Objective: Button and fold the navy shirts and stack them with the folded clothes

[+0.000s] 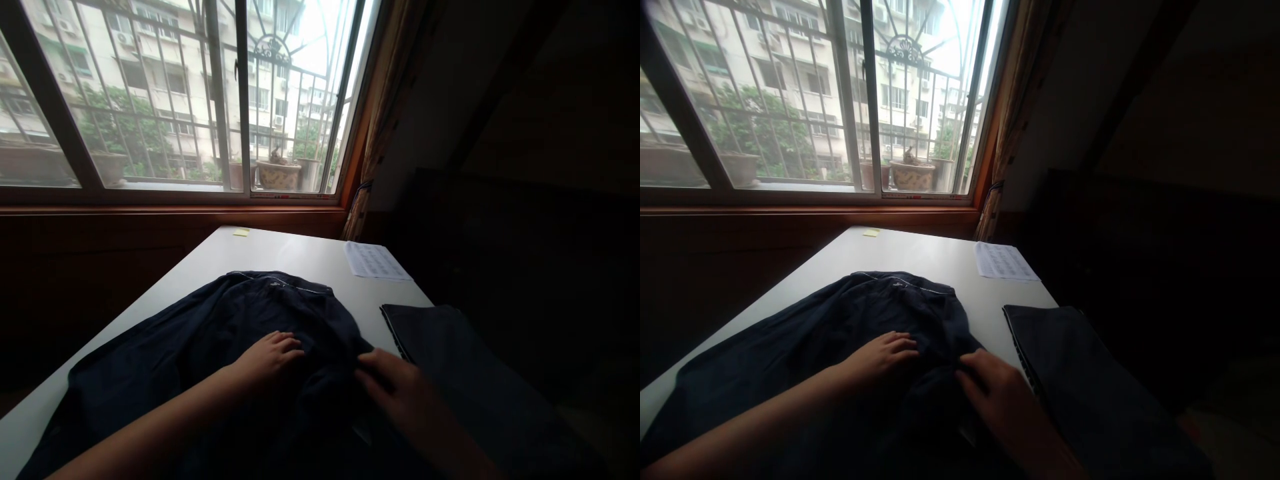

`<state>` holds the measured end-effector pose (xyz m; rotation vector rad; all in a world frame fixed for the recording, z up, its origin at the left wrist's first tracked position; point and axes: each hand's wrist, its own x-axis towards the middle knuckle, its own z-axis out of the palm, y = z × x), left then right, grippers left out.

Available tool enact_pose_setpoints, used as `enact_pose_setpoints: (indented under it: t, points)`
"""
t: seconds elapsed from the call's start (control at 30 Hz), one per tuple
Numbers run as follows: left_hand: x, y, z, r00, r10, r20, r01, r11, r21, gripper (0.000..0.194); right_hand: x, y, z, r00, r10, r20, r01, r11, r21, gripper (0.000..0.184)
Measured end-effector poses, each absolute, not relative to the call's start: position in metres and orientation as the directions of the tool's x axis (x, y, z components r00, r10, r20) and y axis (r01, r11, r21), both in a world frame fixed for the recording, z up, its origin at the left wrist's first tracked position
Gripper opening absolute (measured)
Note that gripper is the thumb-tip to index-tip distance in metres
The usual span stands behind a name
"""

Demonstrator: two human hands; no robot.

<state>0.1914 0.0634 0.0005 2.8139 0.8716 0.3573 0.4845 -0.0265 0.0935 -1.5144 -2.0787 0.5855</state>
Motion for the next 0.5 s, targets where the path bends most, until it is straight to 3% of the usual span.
enact_pose_setpoints:
  t: [0.03,0.1,0.2,0.33,0.5]
  points:
    - [0.201,0.073,-0.005,0.804,0.578,0.142,0.547,-0.812,0.205,0.043,0.468,-0.034,0.093,-0.394,0.915,0.085,0.692,0.357,-0.627,0.027]
    - [0.218,0.090,-0.014,0.802,0.590,0.093,0.571,-0.803,0.170,0.042,0.443,-0.046,0.089,-0.624,0.777,-0.081,0.611,0.421,-0.671,0.048]
    - [0.233,0.110,-0.021,0.772,0.629,0.095,0.611,-0.775,0.164,0.042,0.429,-0.053,0.082,-0.751,0.614,-0.242,0.563,0.404,-0.721,0.062]
    - [0.235,0.132,-0.017,0.702,0.700,0.131,0.676,-0.712,0.190,0.041,0.448,-0.054,0.085,-0.598,0.752,-0.278,0.660,0.264,-0.704,0.057]
    - [0.240,0.148,0.002,0.507,0.840,0.193,0.799,-0.542,0.261,0.027,0.494,-0.065,0.087,-0.338,0.863,-0.376,0.811,0.065,-0.581,0.032]
